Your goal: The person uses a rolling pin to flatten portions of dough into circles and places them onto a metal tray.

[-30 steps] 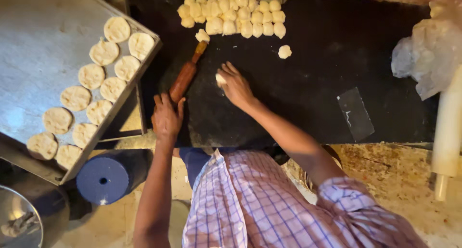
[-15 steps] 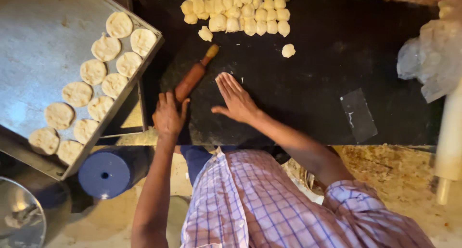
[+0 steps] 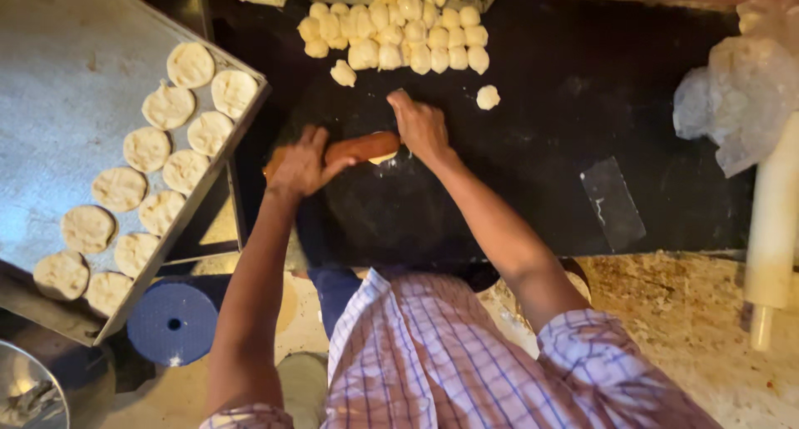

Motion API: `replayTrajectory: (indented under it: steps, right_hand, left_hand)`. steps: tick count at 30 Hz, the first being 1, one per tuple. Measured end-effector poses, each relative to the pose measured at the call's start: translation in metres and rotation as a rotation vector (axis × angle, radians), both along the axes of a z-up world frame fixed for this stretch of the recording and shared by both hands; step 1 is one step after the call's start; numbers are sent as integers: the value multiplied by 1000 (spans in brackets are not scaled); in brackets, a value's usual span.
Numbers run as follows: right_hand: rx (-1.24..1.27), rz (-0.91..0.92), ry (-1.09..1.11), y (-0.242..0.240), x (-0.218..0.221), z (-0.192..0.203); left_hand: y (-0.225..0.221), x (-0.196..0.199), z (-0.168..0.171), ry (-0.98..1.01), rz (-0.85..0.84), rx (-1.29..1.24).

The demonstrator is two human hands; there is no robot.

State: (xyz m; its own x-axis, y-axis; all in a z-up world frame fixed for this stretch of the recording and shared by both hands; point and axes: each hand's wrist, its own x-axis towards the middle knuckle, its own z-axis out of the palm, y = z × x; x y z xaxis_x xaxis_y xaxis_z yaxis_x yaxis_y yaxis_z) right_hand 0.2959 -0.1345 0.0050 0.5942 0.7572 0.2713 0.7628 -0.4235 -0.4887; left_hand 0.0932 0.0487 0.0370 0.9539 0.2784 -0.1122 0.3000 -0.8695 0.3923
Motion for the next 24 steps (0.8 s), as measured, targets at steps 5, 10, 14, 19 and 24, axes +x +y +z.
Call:
replayTrajectory:
  steps: [5,10,14,19,24]
  right_hand:
    - [34,27,2,10,15,-8]
    - [112,-287,483,-45,-54,10]
    - [430,-34,258,-11,-37,27]
    - [-289,569,-75,-4,-29,30]
    - [-435,616,383,-3,-22,56]
  left_hand:
    - [13,10,1,11,129,-98]
    - [-28,-54,-20,-286,-123,208]
    - [-45,-81,-32,-302,276,75]
    - [-45,-97,-38,-199,503,62]
    - [-33,-115,-41,-295,404,-26]
